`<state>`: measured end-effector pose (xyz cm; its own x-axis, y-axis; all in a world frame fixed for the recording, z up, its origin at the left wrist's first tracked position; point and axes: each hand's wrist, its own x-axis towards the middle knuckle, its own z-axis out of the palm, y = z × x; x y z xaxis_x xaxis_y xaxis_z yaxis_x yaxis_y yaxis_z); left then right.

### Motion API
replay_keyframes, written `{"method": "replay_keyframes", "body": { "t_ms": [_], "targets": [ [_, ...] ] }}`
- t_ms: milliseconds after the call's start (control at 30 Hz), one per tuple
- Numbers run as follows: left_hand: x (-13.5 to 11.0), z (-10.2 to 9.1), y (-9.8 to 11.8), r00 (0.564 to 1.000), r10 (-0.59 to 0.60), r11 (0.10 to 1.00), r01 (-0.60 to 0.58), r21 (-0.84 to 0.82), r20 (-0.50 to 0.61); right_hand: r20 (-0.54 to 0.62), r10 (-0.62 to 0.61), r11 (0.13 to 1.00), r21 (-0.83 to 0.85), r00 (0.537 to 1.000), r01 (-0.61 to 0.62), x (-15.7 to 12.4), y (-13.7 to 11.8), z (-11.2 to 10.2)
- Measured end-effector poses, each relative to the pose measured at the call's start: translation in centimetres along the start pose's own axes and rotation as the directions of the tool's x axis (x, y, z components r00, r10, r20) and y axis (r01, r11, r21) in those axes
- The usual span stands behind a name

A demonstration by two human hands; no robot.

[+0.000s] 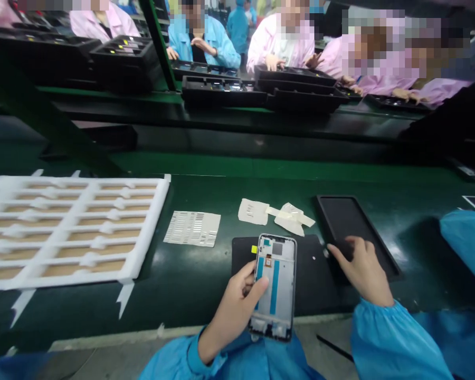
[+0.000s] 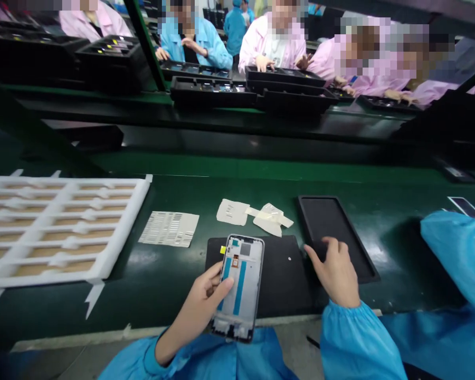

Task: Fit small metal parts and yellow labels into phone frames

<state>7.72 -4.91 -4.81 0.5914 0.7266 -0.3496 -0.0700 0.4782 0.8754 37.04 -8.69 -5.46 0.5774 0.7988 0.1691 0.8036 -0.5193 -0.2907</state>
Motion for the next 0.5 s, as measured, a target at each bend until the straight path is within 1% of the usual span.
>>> {"method": "replay_keyframes", "body": {
  "t_ms": [33, 67, 100, 133, 200, 233, 300, 367, 433, 500],
  "targets": [
    [-0.4, -1.0, 0.1, 1.000, -0.004, 0.999, 0.005, 0.040, -0.014, 0.021, -0.006, 0.997, -0.081, 1.000, 0.008, 0.1, 1.5, 0.6],
    [-0.8, -2.1, 0.3, 1.000, 0.001, 0.996, 0.002, 0.093, -0.031, 0.042, -0.008, 0.992, -0.123, 0.999, 0.014, 0.2, 2.7, 0.8],
    [-1.2, -3.1, 0.6, 0.998, 0.017, 0.987, -0.009, 0.158, -0.053, 0.044, -0.009, 0.990, -0.143, 0.999, 0.015, 0.3, 3.5, 0.8],
    [-1.6, -4.3, 0.9, 0.996, 0.041, 0.972, -0.023, 0.232, -0.077, 0.021, -0.009, 0.989, -0.150, 1.000, 0.012, 0.6, 3.9, 0.6],
    [-2.4, -6.5, 1.5, 0.987, 0.101, 0.923, -0.045, 0.383, -0.127, -0.075, -0.029, 0.989, -0.148, 0.997, 0.018, 1.9, 3.5, -0.5],
    [-2.8, -7.5, 1.9, 0.980, 0.130, 0.892, -0.050, 0.449, -0.148, -0.132, -0.062, 0.989, -0.142, 0.989, 0.043, 2.9, 2.6, -1.1],
    [-3.4, -9.1, 2.4, 0.970, 0.168, 0.841, -0.048, 0.540, -0.176, -0.208, -0.183, 0.981, -0.107, 0.961, 0.163, 5.5, -0.5, -2.0],
    [-3.8, -10.3, 2.7, 0.961, 0.194, 0.797, -0.037, 0.603, -0.198, -0.245, -0.339, 0.940, -0.036, 0.908, 0.341, 8.5, -5.1, -2.2],
    [-4.1, -10.9, 2.7, 0.948, 0.220, 0.758, -0.018, 0.652, -0.230, -0.301, -0.465, 0.868, 0.029, 0.832, 0.496, 11.4, -10.5, -1.3],
    [-4.4, -11.1, 2.6, 0.935, 0.246, 0.729, -0.005, 0.684, -0.255, -0.288, -0.538, 0.815, 0.060, 0.792, 0.576, 13.5, -15.9, 0.5]
  ]
}}
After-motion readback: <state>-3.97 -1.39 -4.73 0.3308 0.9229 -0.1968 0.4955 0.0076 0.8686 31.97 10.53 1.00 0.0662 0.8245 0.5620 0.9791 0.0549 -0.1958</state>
